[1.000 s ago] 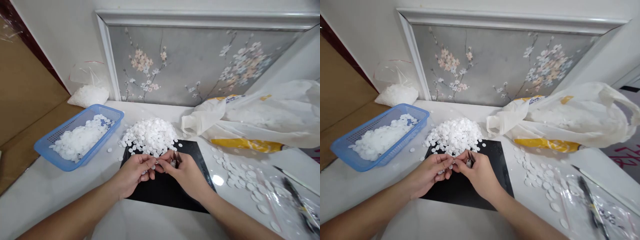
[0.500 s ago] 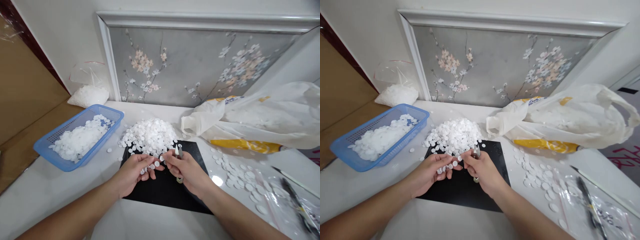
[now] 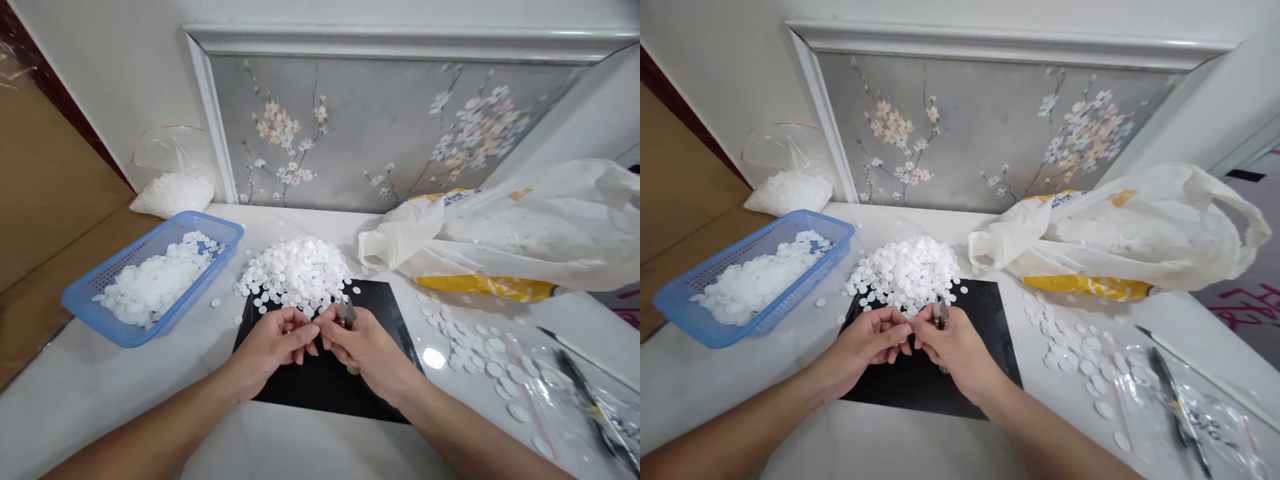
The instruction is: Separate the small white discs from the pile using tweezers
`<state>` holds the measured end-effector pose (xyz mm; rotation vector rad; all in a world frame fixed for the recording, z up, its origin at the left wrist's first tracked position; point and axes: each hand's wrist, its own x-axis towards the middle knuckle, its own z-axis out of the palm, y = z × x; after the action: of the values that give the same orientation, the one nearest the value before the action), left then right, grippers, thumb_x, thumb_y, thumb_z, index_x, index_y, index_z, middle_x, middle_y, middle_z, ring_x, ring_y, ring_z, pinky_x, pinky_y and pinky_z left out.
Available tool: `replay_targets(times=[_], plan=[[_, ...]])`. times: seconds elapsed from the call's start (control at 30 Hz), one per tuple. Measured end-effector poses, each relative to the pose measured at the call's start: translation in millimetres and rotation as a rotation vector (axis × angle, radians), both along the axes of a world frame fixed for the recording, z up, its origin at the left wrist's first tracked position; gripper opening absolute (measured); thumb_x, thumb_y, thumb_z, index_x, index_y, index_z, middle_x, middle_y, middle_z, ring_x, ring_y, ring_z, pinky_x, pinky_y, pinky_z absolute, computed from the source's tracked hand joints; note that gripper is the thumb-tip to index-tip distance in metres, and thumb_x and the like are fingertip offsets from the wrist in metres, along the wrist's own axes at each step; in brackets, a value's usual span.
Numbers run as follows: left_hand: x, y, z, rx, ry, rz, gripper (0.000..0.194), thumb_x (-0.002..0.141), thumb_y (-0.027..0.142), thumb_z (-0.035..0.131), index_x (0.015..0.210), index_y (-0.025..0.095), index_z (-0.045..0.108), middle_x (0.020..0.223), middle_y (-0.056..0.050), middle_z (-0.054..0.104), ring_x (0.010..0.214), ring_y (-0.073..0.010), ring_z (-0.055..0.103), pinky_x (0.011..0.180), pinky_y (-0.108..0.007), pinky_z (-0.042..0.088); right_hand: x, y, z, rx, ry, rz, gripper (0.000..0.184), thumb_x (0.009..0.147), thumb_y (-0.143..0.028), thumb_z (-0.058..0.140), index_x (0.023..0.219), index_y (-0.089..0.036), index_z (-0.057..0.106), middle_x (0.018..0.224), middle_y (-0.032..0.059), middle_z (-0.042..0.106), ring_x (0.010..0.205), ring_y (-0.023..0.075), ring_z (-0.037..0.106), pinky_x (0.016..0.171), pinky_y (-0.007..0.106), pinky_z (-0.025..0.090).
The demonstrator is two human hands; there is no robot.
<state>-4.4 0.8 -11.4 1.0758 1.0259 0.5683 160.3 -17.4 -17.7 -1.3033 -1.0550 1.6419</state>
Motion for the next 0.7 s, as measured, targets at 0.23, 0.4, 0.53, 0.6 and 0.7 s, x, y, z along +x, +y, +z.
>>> replay_targets(times=[0.23,0.4,0.53,0.6,0.7], plan=[[0.2,-1.7,2.4,0.118,0.054,-0.035,0.033,0.081,0.048,0.057,0.073,0.016,0.058,0.065,0.001,0.060,0.052,-0.0077,0.046,0.053,-0.020,0.035,-2.3,-0.6,0.4,-0.002,0.061,-0.035,0.030,0.073,-0.040,0.064,0.062,-0.018,0.047,0.049,-0.0074,0.041,0.039,0.0037,0.025,0.037,0.020,0.014],[-0.8,-1.0,1.8,0.118,0.037,-0.039,0.037,0.084,0.049,0.052,0.072,0.015,0.058,0.064,-0.001,0.059,0.052,-0.0077,0.046,0.052,-0.020,0.034,-1.9,0.4,1.9,-0.003,0.092,-0.036,0.030,0.072,-0.040,0.064,0.061,-0.018,0.047,0.051,-0.0064,0.044,0.040,0.0037,0.026,0.038,0.020,0.016],[-0.9,0.1,0.8,0.151,0.070,-0.059,0.033,0.080,0.046,0.058,0.069,0.015,0.057,0.061,0.001,0.059,0.049,-0.0070,0.044,0.050,-0.020,0.032,-3.5,-1.0,0.8,0.017,0.045,-0.010,0.026,0.073,-0.036,0.061,0.060,-0.019,0.047,0.047,-0.0076,0.040,0.039,0.0043,0.025,0.038,0.021,0.015],[-0.7,1.0,1.5,0.122,0.083,-0.038,0.035,0.082,0.048,0.055,0.073,0.015,0.060,0.060,0.000,0.059,0.048,-0.0074,0.044,0.049,-0.020,0.032,-2.7,-0.8,2.2,0.040,0.037,-0.013,0.025,0.075,-0.036,0.060,0.062,-0.019,0.047,0.050,-0.0071,0.042,0.040,0.0045,0.025,0.039,0.021,0.016],[-2.0,2.9,3.6,0.083,0.090,0.012,0.041,0.085,0.052,0.048,0.074,0.015,0.061,0.059,0.000,0.058,0.048,-0.0071,0.044,0.048,-0.019,0.031,9.1,1.3,11.5,0.093,-0.113,0.026,0.022,0.076,-0.035,0.058,0.065,-0.019,0.048,0.052,-0.0064,0.045,0.041,0.0056,0.028,0.040,0.021,0.019]])
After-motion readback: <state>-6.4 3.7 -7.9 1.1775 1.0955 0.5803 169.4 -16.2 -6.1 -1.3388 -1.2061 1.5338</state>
